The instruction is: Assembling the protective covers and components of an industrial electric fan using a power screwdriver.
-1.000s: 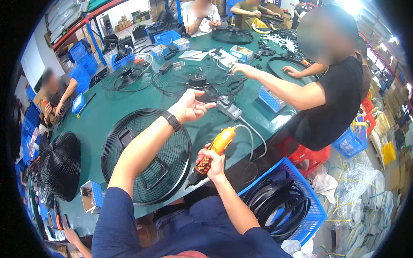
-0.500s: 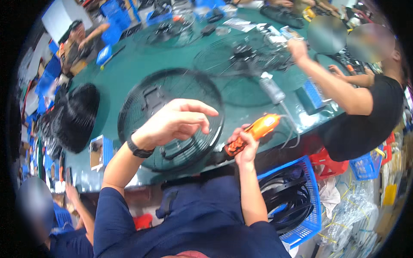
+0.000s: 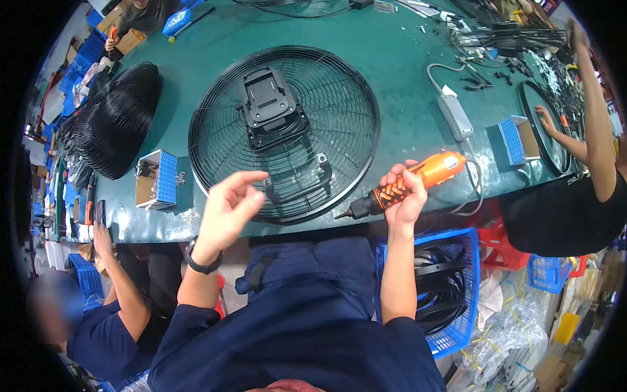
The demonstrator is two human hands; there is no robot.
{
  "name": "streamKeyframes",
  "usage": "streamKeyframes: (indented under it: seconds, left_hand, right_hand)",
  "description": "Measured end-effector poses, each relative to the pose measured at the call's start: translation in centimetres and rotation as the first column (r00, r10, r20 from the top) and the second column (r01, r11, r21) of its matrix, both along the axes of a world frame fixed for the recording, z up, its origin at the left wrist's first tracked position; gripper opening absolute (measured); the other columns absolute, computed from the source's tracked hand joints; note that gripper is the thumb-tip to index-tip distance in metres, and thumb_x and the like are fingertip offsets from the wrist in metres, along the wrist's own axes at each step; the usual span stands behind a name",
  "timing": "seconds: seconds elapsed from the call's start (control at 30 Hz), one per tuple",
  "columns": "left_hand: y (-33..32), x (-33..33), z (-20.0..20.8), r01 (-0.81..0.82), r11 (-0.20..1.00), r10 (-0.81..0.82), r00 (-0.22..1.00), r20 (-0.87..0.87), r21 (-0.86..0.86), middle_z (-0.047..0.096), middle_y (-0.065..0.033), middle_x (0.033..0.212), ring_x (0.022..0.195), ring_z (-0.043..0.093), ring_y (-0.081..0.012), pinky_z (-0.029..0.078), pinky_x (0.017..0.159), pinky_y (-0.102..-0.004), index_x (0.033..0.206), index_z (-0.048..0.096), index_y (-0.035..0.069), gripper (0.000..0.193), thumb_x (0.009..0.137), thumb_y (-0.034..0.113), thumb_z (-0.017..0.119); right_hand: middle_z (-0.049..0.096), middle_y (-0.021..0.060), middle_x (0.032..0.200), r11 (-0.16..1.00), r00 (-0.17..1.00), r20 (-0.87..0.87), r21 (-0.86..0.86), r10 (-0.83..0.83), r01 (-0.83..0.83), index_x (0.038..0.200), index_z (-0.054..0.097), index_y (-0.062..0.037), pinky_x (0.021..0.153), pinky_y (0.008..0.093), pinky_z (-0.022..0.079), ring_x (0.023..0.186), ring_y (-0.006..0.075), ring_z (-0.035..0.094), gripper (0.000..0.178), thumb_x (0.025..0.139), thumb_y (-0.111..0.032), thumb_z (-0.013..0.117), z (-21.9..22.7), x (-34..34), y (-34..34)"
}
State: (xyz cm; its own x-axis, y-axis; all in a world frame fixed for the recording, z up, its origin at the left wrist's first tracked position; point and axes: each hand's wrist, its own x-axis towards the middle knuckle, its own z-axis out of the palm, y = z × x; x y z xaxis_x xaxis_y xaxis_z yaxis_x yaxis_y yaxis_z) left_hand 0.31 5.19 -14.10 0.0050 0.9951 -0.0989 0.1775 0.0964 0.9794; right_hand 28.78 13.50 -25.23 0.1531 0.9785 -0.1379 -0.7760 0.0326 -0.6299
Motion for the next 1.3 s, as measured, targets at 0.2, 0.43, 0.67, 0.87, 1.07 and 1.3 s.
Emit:
streamKeyframes:
  seconds: [0.2,0.43,0.67,0.87,1.07,1.3]
  left_hand:
    - [-1.7,1.7,-2.2,0.113,0.989,-0.109,0.993,0.049,-0.096,0.051,0.0025,0.074,0.061,0.041,-0.0009,0.034,0.052,-0.0171,0.129,0.049,-0.001,0.044,0.086,0.003,0.059]
    - [-5.6,2.2,-4.7,-0.091,0.981,0.191,0.651,0.735,-0.174,0.062,-0.0130,0.097,0.078,0.057,-0.0145,0.047,0.070,-0.0258,0.128,0.049,-0.001,0.044,0.084,-0.007,0.053]
    - [-7.6,1.5,-6.8,0.133,0.906,0.305,0.457,0.835,-0.403,0.064,-0.0194,0.106,0.100,0.065,-0.0288,0.054,0.086,-0.0336,0.115,0.054,-0.004,0.028,0.087,-0.002,0.057]
    - [-6.7,2.0,-5.7,0.120,0.949,0.170,0.584,0.794,-0.292,0.065,-0.0214,0.097,0.079,0.068,-0.0271,0.058,0.067,-0.0319,0.129,0.040,-0.002,0.043,0.088,-0.002,0.054]
    - [-4.5,4.2,-4.0,0.130,0.980,-0.047,0.884,0.465,-0.148,0.062,-0.0160,0.086,0.067,0.064,-0.0178,0.053,0.057,-0.0270,0.137,0.026,0.001,0.053,0.089,-0.006,0.049]
    - [-3.0,5.0,-3.4,0.036,0.999,-0.032,0.980,0.195,-0.016,0.063,-0.0139,0.084,0.067,0.064,-0.0165,0.054,0.059,-0.0266,0.139,0.016,0.003,0.060,0.089,-0.008,0.047]
  right_hand:
    - [0.057,0.0115,0.080,1.000,1.000,0.011,-0.001,-0.028,0.028,0.108,0.045,-0.0042,0.063,0.0364,0.048,0.066,0.0194,0.055,0.032,0.079,-0.012,0.057,-0.2,0.1,-0.1]
    - [0.056,0.0103,0.084,1.000,1.000,0.007,0.010,-0.022,0.022,0.106,0.049,-0.0036,0.065,0.0342,0.046,0.069,0.0180,0.052,0.027,0.082,-0.012,0.056,-0.1,0.0,-0.3]
    - [0.058,0.0108,0.083,1.000,1.000,0.000,0.010,-0.004,0.004,0.109,0.046,-0.0040,0.063,0.0356,0.047,0.067,0.0186,0.054,0.030,0.081,-0.012,0.056,-0.5,0.1,-0.3]
    - [0.058,0.0106,0.083,0.999,0.999,0.002,0.028,-0.039,0.039,0.107,0.048,-0.0046,0.064,0.0346,0.046,0.067,0.0183,0.053,0.027,0.082,-0.011,0.056,-0.5,-0.2,-0.4]
    - [0.058,0.0093,0.081,0.999,0.999,0.027,0.038,-0.039,0.038,0.107,0.047,-0.0046,0.063,0.0343,0.047,0.066,0.0176,0.053,0.028,0.082,-0.012,0.057,-0.3,-0.2,-0.4]
    - [0.058,0.0095,0.081,0.999,0.999,0.008,0.011,-0.048,0.048,0.109,0.046,-0.0047,0.062,0.0340,0.047,0.066,0.0177,0.054,0.030,0.082,-0.012,0.056,-0.1,-0.3,-0.5]
